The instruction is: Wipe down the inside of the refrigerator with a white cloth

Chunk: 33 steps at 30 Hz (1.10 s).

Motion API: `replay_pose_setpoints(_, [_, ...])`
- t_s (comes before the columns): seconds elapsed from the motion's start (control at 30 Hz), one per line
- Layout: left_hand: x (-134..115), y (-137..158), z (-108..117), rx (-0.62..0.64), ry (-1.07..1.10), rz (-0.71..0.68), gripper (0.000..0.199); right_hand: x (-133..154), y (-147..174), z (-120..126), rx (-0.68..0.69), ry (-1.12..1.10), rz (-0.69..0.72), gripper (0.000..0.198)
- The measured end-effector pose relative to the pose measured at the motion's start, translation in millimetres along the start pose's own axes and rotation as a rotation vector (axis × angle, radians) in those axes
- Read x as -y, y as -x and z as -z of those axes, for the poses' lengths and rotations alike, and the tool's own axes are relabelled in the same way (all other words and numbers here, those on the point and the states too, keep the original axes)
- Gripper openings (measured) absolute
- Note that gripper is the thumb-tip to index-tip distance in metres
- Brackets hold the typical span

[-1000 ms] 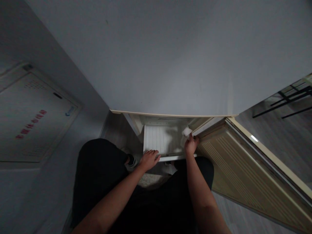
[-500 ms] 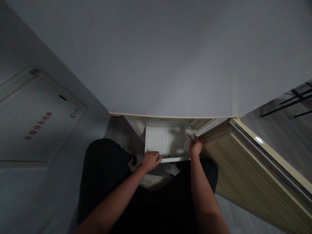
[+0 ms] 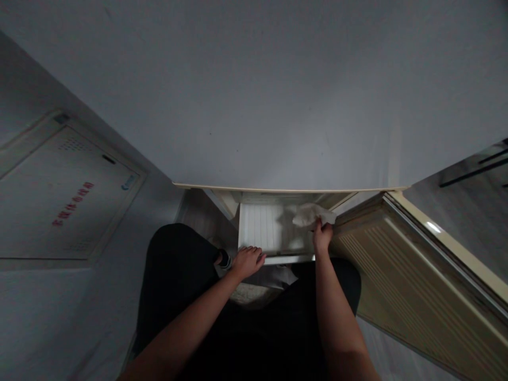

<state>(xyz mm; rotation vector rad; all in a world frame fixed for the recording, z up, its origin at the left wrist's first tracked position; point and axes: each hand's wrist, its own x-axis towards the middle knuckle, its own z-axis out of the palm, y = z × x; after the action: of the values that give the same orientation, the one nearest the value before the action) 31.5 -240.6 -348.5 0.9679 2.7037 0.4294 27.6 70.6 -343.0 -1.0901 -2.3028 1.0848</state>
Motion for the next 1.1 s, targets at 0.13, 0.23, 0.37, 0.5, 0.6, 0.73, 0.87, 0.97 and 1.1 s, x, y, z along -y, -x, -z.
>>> replay_pose_setpoints(0.13, [0,1,0,0.012,-0.035,-0.014,0.03,-3,7,2,-0.149,0.123,0.162,0.045])
replay_pose_setpoints(0.23, [-1,1,1,0.02,-0.053,-0.018,0.03,-4,8,-2,-0.063,0.234,0.213,0.05])
replay_pose_setpoints(0.37, [-1,1,1,0.024,-0.067,-0.017,0.033,-9,6,-16,0.168,0.334,0.077,0.05])
replay_pose_setpoints(0.5, [-1,1,2,0.031,-0.076,-0.024,0.034,-15,7,-26,0.192,0.358,0.113,0.055])
replay_pose_setpoints(0.6, [-1,0,2,0.031,-0.074,-0.022,0.035,-11,5,-23,0.049,0.301,0.244,0.056])
replay_pose_setpoints(0.73, [-1,0,1,0.028,-0.066,-0.003,0.035,-3,1,-11,-0.143,0.193,0.26,0.047])
replay_pose_setpoints(0.87, [-2,0,1,0.029,-0.067,0.0,0.034,-10,-6,-4,-0.117,0.091,0.135,0.037])
replay_pose_setpoints(0.97, [-2,0,1,0.028,-0.069,-0.005,0.034,-21,-11,-5,-0.093,0.07,0.107,0.037])
replay_pose_setpoints(1.1, [-2,0,-1,0.026,-0.066,-0.021,0.031,-21,-11,-8,-0.127,0.068,0.18,0.044])
